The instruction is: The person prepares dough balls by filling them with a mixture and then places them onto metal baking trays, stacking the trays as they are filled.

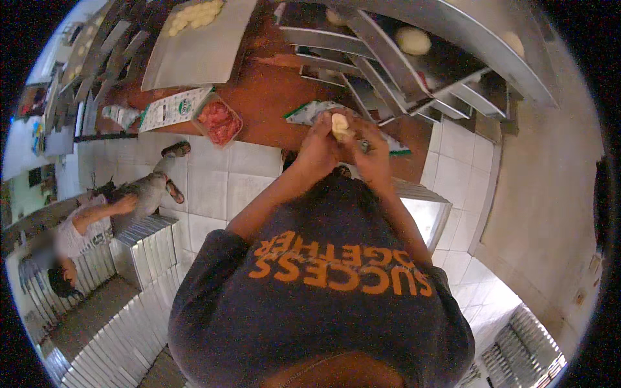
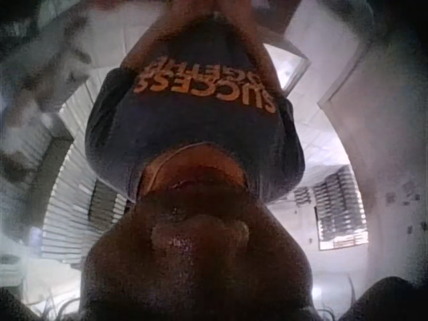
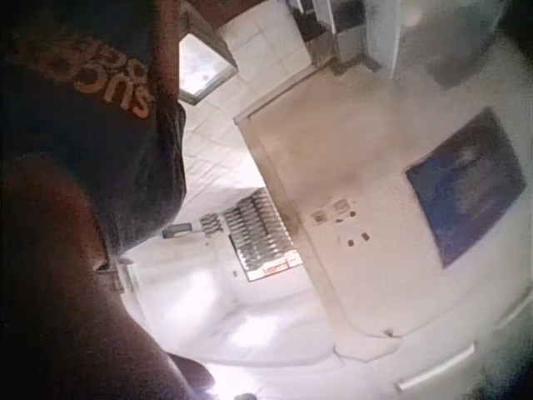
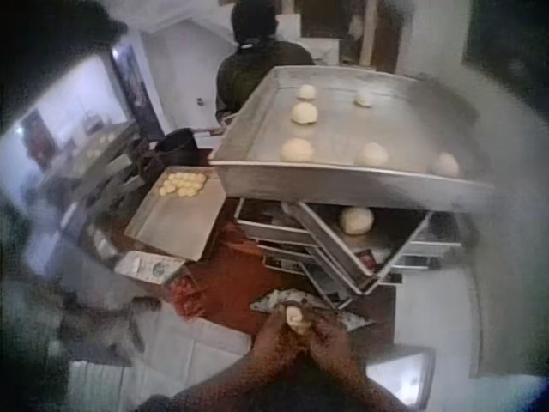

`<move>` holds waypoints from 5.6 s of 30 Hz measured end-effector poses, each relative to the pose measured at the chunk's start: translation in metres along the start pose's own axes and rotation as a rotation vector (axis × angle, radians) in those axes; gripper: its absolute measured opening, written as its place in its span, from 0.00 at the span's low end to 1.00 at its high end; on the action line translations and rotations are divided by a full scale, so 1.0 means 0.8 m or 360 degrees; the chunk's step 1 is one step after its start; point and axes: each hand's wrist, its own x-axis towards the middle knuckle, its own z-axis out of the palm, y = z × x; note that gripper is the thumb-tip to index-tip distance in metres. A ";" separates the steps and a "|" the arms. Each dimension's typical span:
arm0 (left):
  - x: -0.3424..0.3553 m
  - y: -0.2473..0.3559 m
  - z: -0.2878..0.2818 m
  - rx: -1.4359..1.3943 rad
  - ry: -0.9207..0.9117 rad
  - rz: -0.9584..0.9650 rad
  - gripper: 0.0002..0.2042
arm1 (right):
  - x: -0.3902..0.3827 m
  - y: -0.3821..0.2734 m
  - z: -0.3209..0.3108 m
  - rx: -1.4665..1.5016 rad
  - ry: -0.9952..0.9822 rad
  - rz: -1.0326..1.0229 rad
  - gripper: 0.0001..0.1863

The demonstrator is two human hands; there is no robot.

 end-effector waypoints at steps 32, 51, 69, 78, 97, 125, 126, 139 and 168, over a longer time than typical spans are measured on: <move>0.001 -0.128 0.100 0.0319 0.0113 -0.0257 0.15 | -0.081 0.034 -0.129 -0.0724 0.0613 -0.0554 0.12; 0.010 -0.121 0.124 0.0372 0.0060 0.0004 0.15 | -0.053 0.007 -0.131 -0.0497 0.0662 -0.0486 0.09; -0.003 -0.109 0.138 0.0138 0.0010 -0.0219 0.17 | -0.060 0.025 -0.158 -0.0637 0.0392 -0.0742 0.12; -0.006 -0.119 0.121 0.0376 0.0018 -0.0191 0.12 | -0.058 0.030 -0.154 -0.0538 0.0346 -0.0479 0.14; 0.004 -0.105 0.141 0.0304 0.0026 -0.0064 0.13 | -0.049 0.007 -0.161 -0.0524 0.0548 -0.0804 0.16; 0.023 -0.058 0.200 0.2745 -0.1529 0.2371 0.14 | -0.092 -0.008 -0.211 0.1920 0.0353 0.0552 0.14; 0.023 -0.060 0.206 0.2685 -0.1496 0.2343 0.14 | -0.090 -0.004 -0.213 0.2063 0.0335 0.0646 0.15; -0.003 -0.072 0.180 0.2125 -0.0535 0.1471 0.15 | -0.076 -0.015 -0.191 0.1924 0.0239 0.0516 0.18; -0.005 0.181 -0.110 0.1974 0.1064 0.1256 0.14 | 0.374 -0.167 -0.319 -0.2185 -0.0324 -0.0173 0.20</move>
